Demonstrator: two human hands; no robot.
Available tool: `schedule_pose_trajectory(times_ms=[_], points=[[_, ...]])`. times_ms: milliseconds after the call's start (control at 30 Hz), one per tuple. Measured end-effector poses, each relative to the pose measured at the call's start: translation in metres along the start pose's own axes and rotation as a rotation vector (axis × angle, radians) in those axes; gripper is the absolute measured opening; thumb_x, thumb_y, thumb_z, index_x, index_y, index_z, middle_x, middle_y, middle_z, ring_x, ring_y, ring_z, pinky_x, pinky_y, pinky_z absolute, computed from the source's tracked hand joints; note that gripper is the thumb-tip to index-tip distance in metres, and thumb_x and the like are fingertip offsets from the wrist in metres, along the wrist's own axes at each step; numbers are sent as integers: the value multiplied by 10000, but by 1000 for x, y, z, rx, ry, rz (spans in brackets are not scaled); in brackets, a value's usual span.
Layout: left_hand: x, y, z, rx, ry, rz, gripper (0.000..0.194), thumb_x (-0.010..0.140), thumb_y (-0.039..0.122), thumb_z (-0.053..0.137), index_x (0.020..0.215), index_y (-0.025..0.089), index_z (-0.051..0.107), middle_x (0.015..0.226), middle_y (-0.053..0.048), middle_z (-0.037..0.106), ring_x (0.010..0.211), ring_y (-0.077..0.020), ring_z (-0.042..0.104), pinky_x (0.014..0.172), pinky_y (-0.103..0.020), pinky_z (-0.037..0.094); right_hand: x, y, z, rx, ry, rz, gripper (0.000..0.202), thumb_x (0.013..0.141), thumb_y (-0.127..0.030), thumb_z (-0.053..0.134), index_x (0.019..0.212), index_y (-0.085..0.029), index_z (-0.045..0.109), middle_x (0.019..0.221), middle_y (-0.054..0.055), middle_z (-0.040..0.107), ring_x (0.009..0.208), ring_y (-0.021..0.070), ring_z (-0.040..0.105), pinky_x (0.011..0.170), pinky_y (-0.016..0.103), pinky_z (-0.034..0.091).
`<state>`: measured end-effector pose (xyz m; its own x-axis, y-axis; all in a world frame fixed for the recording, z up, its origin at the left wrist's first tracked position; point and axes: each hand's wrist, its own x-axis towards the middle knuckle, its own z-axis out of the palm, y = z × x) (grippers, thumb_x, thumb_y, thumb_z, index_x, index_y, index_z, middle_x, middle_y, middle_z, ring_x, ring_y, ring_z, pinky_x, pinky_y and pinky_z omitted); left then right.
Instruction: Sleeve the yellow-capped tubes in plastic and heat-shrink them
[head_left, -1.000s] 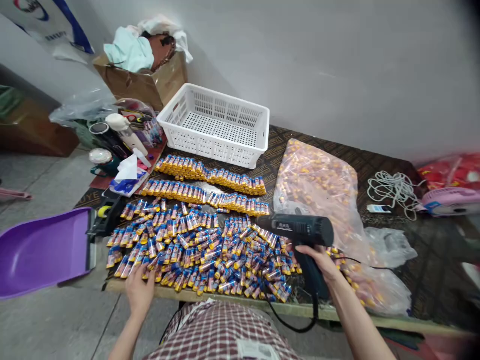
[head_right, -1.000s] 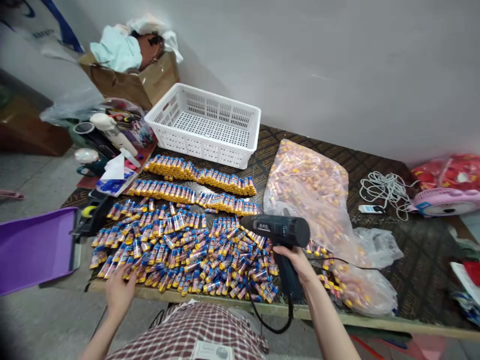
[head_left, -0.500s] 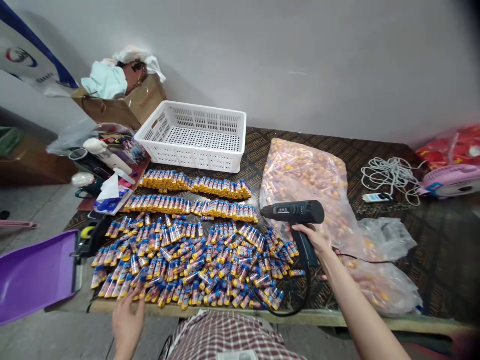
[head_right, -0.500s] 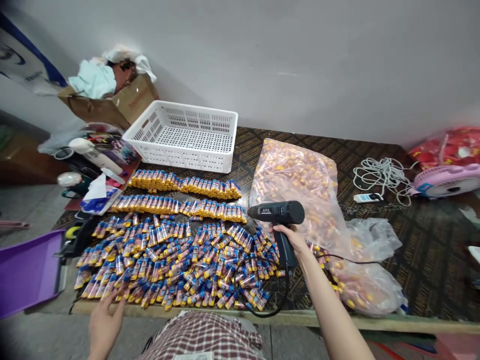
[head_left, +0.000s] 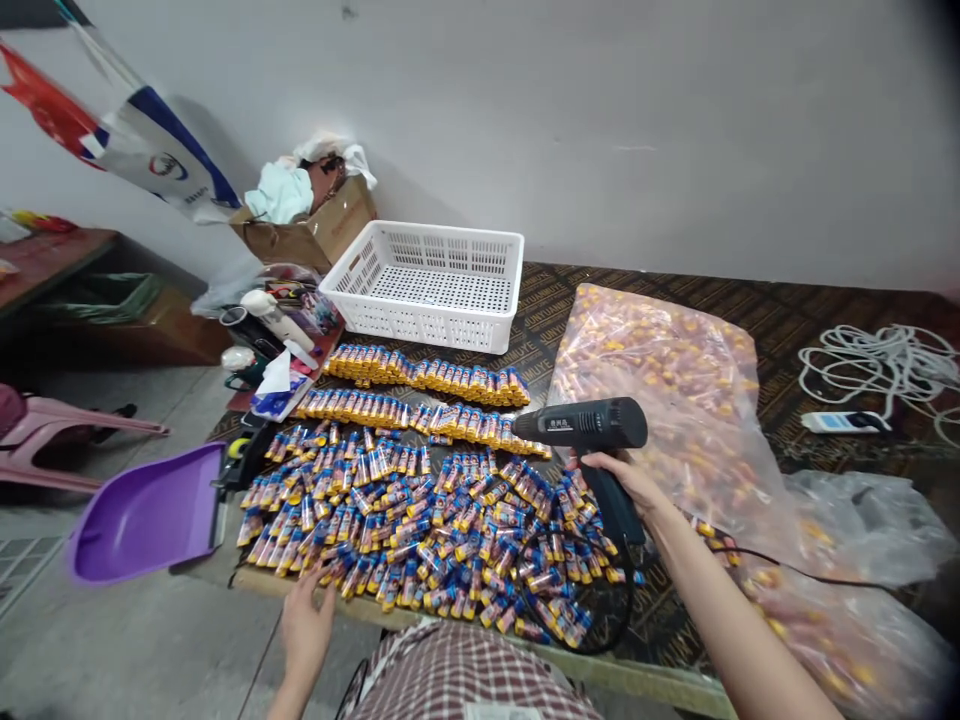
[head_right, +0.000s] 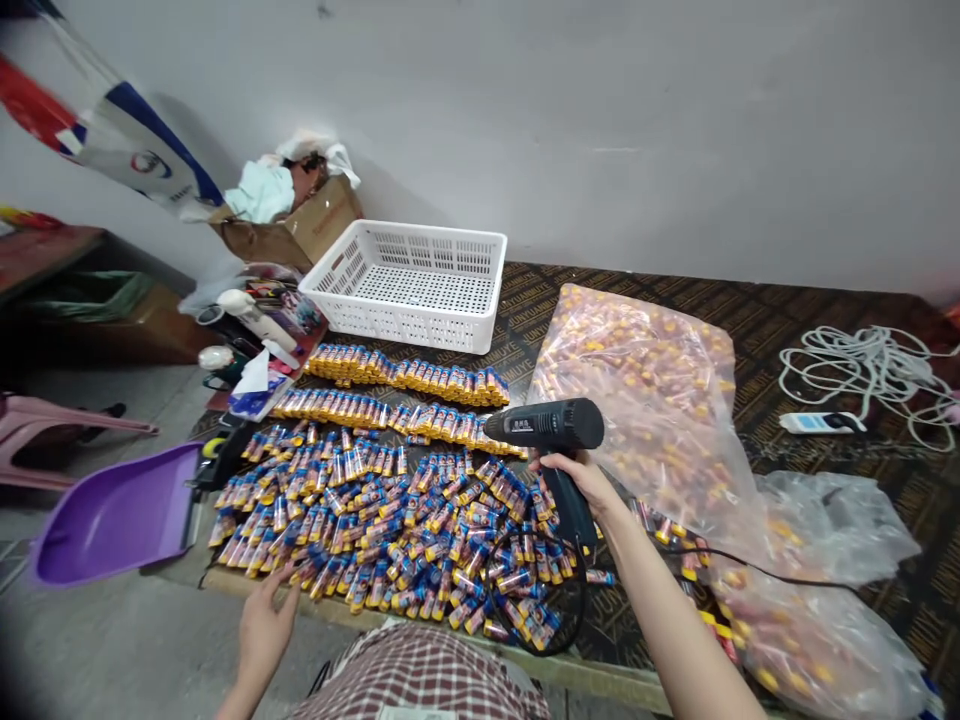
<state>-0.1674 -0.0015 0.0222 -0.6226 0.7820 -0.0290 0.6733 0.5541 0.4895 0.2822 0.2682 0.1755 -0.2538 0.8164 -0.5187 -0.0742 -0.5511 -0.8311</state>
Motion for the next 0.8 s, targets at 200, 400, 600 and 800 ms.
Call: schedule_pose_trajectory(times_ms=[200,400,600,800], points=[[-5,-10,-1,-14,25,-45,434,688,465,420,892,153,643,997,-155,671,982,-309,593,878,-439,457,18,-7,35,-46,-99,-34,230,615,-292,700,782,-152,627,673,47,690,462,142,582,422,243,442],[-12,-27,-2,-46,22,-78,395,708,415,425,899,147,642,992,-144,668,970,-294,592,889,-427,448,40,-13,74,-70,-151,-27,226,600,-281,694,764,-151,611,684,54,690,452,146,579,412,253,430],[-10,-44,-1,-60,16,-97,372,705,409,429,882,158,638,969,-135,673,945,-294,600,870,-426,458,47,-21,105,-109,-148,-35,234,580,-293,688,740,-152,592,671,51,685,435,138,571,409,248,433],[24,-35,8,-47,-37,60,344,722,405,430,878,179,638,1005,-136,663,1004,-294,580,906,-428,442,17,-28,75,-162,-34,3,233,583,-297,698,745,-156,607,559,26,647,445,149,575,416,246,442]])
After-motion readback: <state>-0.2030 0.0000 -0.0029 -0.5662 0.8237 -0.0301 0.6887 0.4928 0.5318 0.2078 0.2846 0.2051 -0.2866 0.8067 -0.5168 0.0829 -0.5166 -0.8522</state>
